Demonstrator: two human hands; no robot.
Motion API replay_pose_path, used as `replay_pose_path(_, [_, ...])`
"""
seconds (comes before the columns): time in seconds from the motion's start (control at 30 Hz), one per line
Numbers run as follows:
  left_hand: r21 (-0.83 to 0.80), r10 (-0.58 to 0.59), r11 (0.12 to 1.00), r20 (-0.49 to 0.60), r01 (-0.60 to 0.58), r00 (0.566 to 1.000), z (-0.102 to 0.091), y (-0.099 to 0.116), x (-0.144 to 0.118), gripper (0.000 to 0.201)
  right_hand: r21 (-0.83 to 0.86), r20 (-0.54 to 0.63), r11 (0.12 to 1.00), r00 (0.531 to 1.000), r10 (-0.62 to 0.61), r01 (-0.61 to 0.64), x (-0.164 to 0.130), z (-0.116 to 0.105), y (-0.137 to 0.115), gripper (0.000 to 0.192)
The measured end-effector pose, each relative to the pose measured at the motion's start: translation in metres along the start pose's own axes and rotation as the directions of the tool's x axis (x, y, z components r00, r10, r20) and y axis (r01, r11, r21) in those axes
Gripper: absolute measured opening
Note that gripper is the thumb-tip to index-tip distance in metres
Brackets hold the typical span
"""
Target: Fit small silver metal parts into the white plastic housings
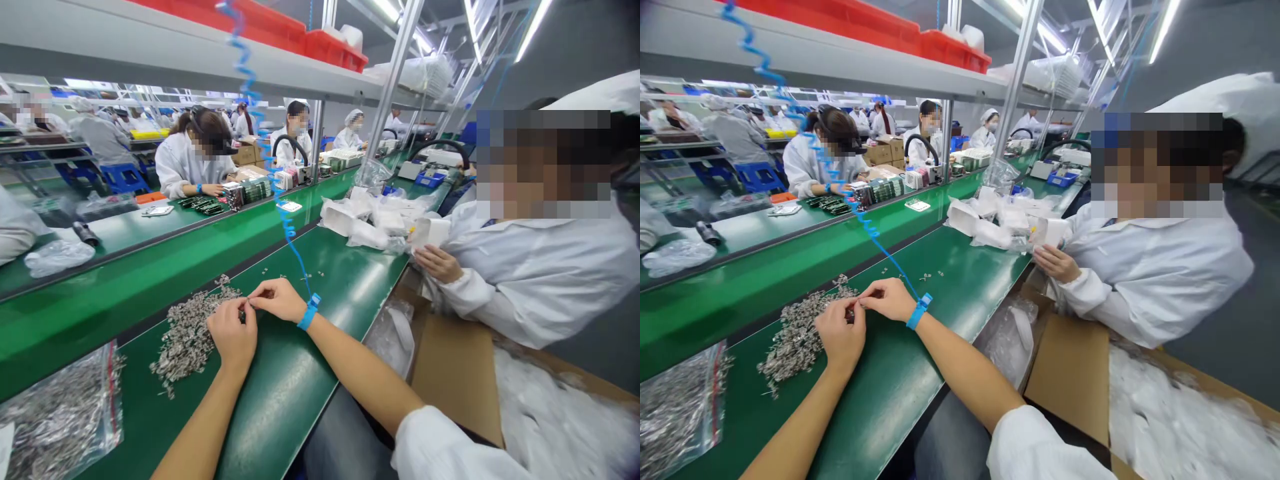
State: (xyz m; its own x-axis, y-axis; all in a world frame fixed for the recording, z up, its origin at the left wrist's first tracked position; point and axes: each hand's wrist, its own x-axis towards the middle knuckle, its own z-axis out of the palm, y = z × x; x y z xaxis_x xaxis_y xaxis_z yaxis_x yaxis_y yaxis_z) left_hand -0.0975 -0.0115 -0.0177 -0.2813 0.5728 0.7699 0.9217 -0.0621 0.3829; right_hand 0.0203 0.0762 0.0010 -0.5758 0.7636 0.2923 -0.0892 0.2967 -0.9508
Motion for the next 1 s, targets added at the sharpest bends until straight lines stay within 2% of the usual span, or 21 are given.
replay_pose_path(0.17, [0.022, 0.027, 0.999, -0.055, -0.026, 0.998, -0.001, 0.0, 0.0, 0.012, -0.08, 0.021, 0.996, 0.999, -0.025, 0.027, -0.001, -0.005, -0.005, 0.012])
replay_pose_path(0.37, [0.066, 0.037, 0.997, -0.09, -0.032, 0.995, -0.002, 0.001, -0.001, 0.014, -0.001, 0.044, 0.999, 0.998, -0.043, 0.043, -0.001, -0.006, -0.008, 0.01])
replay_pose_path(0.53, [-0.009, 0.059, 0.998, -0.14, -0.061, 0.988, 0.001, -0.002, -0.001, 0.013, 0.026, 0.071, 0.998, 0.996, -0.051, 0.049, -0.001, -0.004, -0.005, 0.012])
replay_pose_path(0.67, [-0.084, 0.017, 0.996, -0.151, -0.03, 0.988, -0.001, -0.001, 0.0, 0.013, 0.098, 0.094, 0.992, 0.991, -0.09, 0.081, 0.0, -0.004, -0.004, 0.014])
replay_pose_path(0.8, [-0.078, -0.084, 0.994, -0.114, 0.075, 0.99, -0.005, 0.003, 0.001, 0.015, 0.134, 0.083, 0.989, 0.994, -0.07, 0.058, -0.002, -0.003, -0.009, 0.014])
replay_pose_path(0.9, [-0.072, -0.093, 0.994, -0.091, 0.087, 0.992, -0.006, 0.003, 0.001, 0.017, 0.099, 0.082, 0.993, 0.993, -0.079, 0.071, -0.005, -0.004, -0.014, 0.01])
replay_pose_path(1.0, [-0.07, -0.04, 0.997, -0.095, 0.034, 0.995, -0.004, 0.001, 0.0, 0.017, -0.049, 0.082, 0.99, 0.989, -0.125, 0.13, -0.006, -0.004, -0.016, 0.006])
